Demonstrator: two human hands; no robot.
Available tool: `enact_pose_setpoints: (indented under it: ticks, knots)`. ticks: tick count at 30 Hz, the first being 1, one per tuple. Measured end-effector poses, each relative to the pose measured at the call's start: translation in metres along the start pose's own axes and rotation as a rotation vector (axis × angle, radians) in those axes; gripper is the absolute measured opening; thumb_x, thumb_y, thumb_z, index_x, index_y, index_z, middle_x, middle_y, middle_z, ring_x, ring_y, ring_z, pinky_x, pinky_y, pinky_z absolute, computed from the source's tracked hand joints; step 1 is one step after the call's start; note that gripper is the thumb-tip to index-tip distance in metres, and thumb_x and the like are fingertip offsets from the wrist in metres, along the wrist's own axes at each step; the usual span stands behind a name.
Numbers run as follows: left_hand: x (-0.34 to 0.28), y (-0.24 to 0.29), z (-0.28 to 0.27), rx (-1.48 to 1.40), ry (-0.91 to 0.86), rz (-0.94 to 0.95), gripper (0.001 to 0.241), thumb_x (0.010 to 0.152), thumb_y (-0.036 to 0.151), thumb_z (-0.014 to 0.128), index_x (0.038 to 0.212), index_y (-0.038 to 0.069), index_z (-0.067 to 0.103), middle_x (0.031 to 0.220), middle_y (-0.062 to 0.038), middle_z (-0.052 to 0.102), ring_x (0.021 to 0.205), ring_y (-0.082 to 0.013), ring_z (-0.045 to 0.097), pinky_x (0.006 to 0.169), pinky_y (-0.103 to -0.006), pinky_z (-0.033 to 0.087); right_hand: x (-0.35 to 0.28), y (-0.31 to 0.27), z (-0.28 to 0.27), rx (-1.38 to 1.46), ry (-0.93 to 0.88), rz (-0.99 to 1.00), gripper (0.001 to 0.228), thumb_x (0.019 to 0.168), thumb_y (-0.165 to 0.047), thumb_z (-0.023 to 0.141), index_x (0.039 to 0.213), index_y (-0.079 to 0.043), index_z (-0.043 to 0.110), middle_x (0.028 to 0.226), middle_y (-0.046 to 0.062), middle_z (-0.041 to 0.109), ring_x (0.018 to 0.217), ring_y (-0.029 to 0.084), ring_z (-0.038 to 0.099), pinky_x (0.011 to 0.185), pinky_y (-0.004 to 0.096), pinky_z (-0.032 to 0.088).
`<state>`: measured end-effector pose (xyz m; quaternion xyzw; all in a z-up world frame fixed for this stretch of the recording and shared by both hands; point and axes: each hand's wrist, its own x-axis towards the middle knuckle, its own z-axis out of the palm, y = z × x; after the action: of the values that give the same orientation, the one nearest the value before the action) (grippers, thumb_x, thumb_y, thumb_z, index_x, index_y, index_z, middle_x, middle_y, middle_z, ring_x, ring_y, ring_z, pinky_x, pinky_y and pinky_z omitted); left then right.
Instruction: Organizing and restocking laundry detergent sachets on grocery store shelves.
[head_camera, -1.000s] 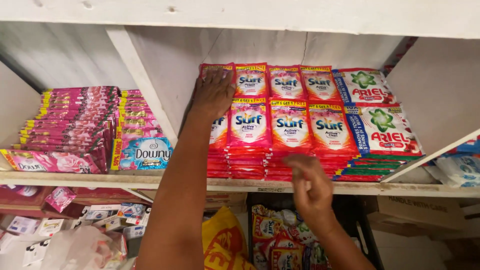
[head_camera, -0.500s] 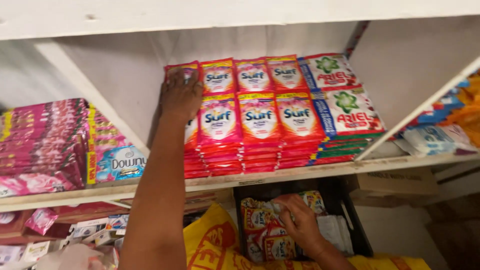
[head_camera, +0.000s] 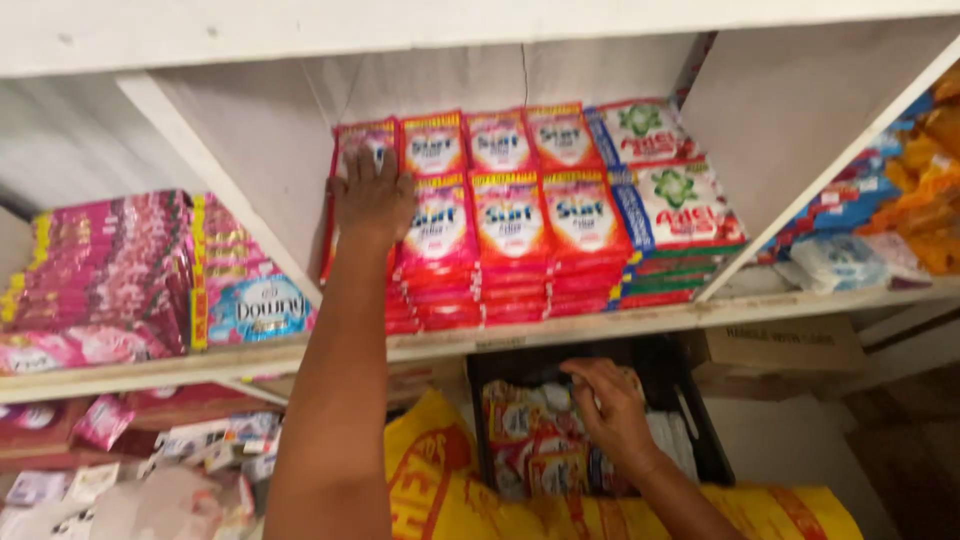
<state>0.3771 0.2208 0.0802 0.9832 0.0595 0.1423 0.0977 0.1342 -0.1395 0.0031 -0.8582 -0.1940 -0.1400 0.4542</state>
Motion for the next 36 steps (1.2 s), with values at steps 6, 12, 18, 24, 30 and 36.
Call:
enact_pose_setpoints:
  ticks: [6, 12, 18, 24, 30, 36]
  knots:
    - [0.032, -0.053, 0.086, 0.380, 0.428, 0.306, 0.049, 0.114, 0.038, 0.044, 0.146, 0.001, 0.053, 0.153, -0.039, 0.046, 0.141, -0.0582, 0.043, 0.096, -0.0732, 0.045, -0.036, 0.071, 0.023, -0.171, 0.043, -0.096, 0.029, 0.090, -0.005, 0.062, 0.116, -0.007, 0.073, 0.113, 0.017, 0.074, 0.108, 0.035, 0.068, 0.095, 0.042, 0.052]
    - [-0.090, 0.028, -0.008, -0.150, 0.326, 0.360, 0.033, 0.116, 0.029, 0.048, 0.120, 0.001, 0.066, 0.123, -0.028, 0.064, 0.113, -0.0480, 0.057, 0.090, -0.0604, 0.046, -0.041, 0.086, 0.021, -0.158, -0.139, 0.073, 0.024, 0.094, -0.007, 0.064, 0.117, -0.006, 0.072, 0.109, 0.017, 0.075, 0.101, 0.037, 0.070, 0.087, 0.043, 0.056]
    - [-0.289, 0.124, 0.007, -1.137, 0.313, 0.138, 0.025, 0.113, 0.021, 0.054, 0.103, 0.006, 0.072, 0.095, -0.006, 0.074, 0.083, -0.0148, 0.070, 0.081, -0.0265, 0.055, -0.086, 0.204, 0.073, -0.054, -0.526, 0.314, 0.037, 0.082, -0.016, 0.068, 0.118, -0.011, 0.071, 0.097, 0.014, 0.075, 0.088, 0.031, 0.074, 0.078, 0.044, 0.058]
    - [-0.352, 0.097, 0.206, -1.874, -0.495, -0.946, 0.031, 0.101, 0.033, 0.053, 0.119, 0.012, 0.067, 0.100, -0.006, 0.073, 0.089, -0.0198, 0.071, 0.082, -0.0355, 0.057, -0.164, 0.341, 0.171, -0.655, -0.934, 0.237, 0.021, 0.093, -0.021, 0.060, 0.102, -0.008, 0.074, 0.101, 0.019, 0.074, 0.095, 0.039, 0.072, 0.081, 0.052, 0.057]
    - [-0.375, 0.064, 0.263, -1.963, -0.189, -1.121, 0.032, 0.102, 0.037, 0.055, 0.123, 0.013, 0.063, 0.101, -0.006, 0.071, 0.087, -0.0216, 0.068, 0.081, -0.0384, 0.053, -0.172, 0.318, 0.181, -0.641, -1.003, 0.259, 0.021, 0.091, -0.020, 0.061, 0.103, -0.008, 0.073, 0.103, 0.019, 0.073, 0.095, 0.039, 0.071, 0.082, 0.052, 0.057]
    - [-0.372, 0.075, 0.259, -1.997, -0.164, -1.044, 0.031, 0.103, 0.035, 0.056, 0.120, 0.011, 0.065, 0.099, -0.007, 0.073, 0.088, -0.0212, 0.069, 0.081, -0.0370, 0.056, -0.164, 0.322, 0.204, -0.652, -1.044, 0.260, 0.022, 0.089, -0.020, 0.063, 0.105, -0.008, 0.073, 0.105, 0.020, 0.071, 0.096, 0.038, 0.071, 0.083, 0.051, 0.057]
